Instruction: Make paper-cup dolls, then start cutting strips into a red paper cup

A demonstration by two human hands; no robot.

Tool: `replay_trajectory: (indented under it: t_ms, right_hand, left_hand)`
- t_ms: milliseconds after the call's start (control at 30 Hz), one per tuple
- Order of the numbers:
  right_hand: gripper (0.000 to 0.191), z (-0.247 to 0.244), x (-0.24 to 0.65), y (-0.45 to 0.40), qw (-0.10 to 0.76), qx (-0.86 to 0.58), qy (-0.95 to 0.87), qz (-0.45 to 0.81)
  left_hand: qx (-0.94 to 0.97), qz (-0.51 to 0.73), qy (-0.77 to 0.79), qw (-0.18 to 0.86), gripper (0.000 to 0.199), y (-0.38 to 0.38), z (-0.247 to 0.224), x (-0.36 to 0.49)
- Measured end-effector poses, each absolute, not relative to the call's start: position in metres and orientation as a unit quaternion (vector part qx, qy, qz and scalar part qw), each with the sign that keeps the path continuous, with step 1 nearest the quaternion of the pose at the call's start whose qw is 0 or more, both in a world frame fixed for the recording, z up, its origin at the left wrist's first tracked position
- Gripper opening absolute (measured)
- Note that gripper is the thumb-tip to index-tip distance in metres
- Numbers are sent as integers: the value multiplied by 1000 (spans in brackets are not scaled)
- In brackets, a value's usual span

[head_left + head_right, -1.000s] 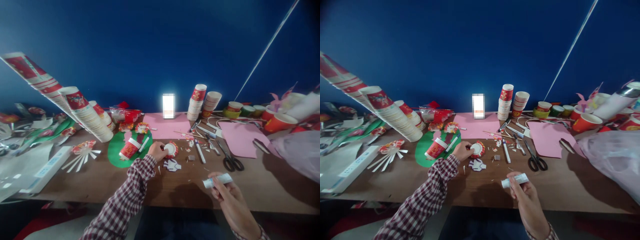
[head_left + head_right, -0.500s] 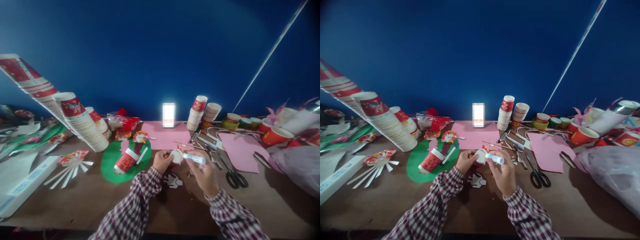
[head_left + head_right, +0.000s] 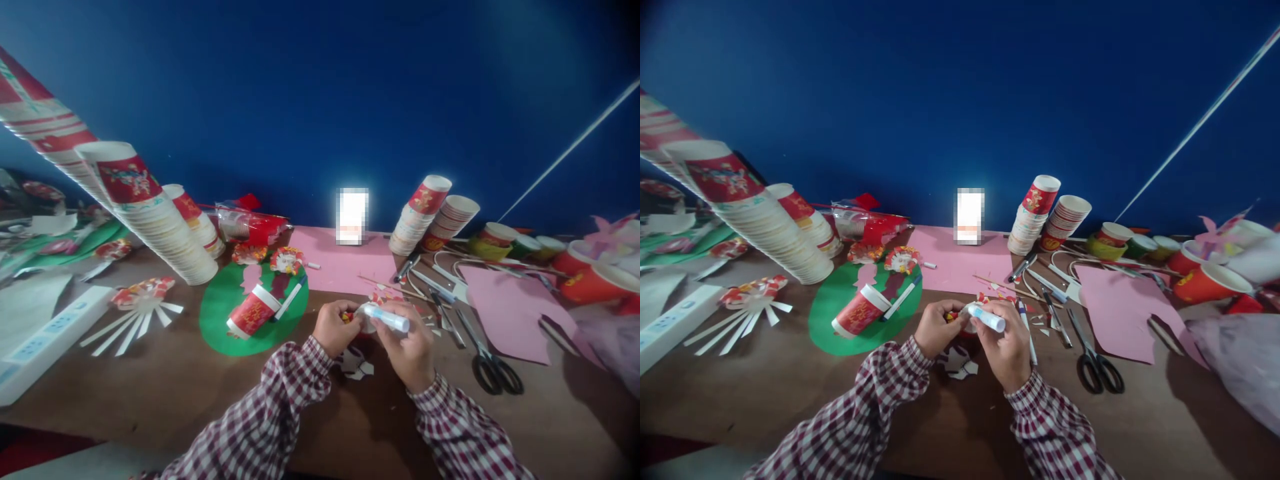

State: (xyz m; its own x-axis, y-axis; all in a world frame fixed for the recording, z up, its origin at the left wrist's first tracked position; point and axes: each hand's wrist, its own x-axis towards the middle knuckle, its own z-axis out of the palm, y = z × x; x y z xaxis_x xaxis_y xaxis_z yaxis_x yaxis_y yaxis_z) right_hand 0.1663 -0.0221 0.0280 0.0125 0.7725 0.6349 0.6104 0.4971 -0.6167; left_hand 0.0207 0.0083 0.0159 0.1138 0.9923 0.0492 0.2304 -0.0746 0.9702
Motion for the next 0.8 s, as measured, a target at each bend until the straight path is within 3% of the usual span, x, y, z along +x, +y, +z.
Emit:
replay_trajectory:
  t_ms: [800]
  right_hand:
    - [14, 32, 169, -22, 472, -545, -687, 90]
  left_hand:
    - [579, 443, 488, 480, 21, -5, 23, 27]
